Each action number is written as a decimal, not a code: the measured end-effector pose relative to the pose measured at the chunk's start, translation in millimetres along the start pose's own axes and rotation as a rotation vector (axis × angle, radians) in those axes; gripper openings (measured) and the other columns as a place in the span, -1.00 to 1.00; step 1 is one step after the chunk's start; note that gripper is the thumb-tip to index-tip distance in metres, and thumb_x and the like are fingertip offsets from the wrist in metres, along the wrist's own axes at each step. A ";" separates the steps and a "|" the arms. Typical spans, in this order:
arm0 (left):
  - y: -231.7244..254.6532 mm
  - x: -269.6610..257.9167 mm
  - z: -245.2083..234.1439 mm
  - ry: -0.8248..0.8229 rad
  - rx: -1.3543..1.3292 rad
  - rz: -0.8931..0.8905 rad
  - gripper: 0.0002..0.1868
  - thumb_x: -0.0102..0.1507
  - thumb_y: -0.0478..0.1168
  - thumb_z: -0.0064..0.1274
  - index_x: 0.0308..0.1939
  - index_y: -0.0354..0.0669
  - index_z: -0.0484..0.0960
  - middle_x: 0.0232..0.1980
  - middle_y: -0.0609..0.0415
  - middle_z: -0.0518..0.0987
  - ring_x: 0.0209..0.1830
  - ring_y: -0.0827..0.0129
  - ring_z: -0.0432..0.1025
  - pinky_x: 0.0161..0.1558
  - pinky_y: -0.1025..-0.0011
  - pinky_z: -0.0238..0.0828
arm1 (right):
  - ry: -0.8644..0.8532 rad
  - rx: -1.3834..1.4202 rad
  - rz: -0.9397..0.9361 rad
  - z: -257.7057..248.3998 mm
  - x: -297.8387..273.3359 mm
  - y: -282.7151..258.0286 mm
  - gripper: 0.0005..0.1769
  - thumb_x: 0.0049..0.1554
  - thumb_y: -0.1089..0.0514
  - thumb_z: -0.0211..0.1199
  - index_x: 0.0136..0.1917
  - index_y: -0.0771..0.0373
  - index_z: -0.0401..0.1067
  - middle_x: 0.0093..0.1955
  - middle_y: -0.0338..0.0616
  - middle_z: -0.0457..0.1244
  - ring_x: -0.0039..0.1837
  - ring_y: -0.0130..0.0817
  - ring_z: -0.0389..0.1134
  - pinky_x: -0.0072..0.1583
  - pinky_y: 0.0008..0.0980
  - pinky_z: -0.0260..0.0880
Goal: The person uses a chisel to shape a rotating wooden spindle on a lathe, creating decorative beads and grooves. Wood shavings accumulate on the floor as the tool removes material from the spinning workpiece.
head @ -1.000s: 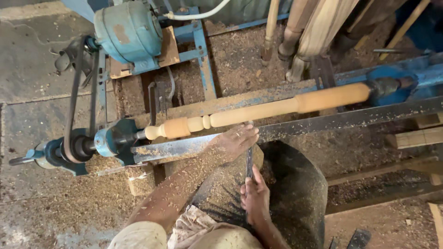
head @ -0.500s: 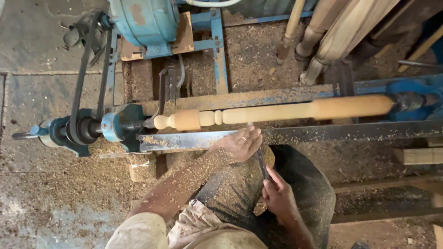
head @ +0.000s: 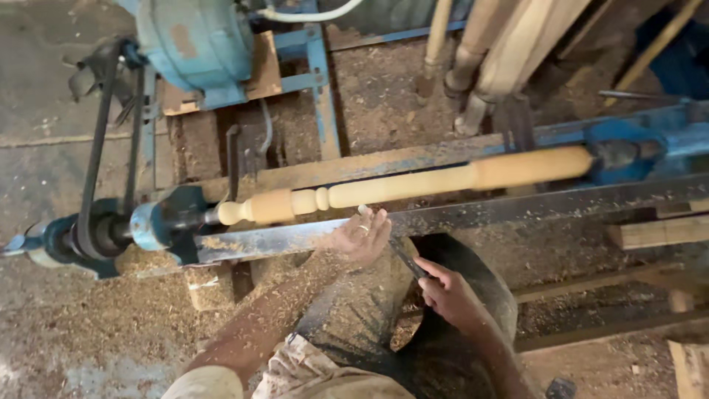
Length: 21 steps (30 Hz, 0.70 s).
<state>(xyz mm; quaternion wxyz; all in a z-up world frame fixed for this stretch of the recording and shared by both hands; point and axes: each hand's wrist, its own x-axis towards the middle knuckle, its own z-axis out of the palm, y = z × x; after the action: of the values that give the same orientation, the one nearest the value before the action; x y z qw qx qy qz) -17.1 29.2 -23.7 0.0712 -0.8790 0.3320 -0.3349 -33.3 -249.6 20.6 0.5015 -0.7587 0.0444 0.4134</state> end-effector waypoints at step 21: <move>3.8 60.0 -14.3 -0.239 -0.441 0.006 -0.35 0.22 -0.10 -0.01 0.39 -0.28 0.43 0.46 -0.13 0.38 0.52 -0.03 0.22 0.50 0.08 0.21 | 0.355 0.727 0.104 85.6 -33.7 8.0 -0.40 0.26 0.20 0.08 0.56 -0.01 0.23 -0.40 -0.26 0.17 -0.47 -0.54 0.03 -0.45 -0.49 0.00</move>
<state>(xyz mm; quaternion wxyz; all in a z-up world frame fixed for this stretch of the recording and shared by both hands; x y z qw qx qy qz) 5.1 -10.2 18.5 -0.0826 -0.9056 0.3890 -0.1476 -109.1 -197.0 24.1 0.7000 -0.5883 0.3118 0.2583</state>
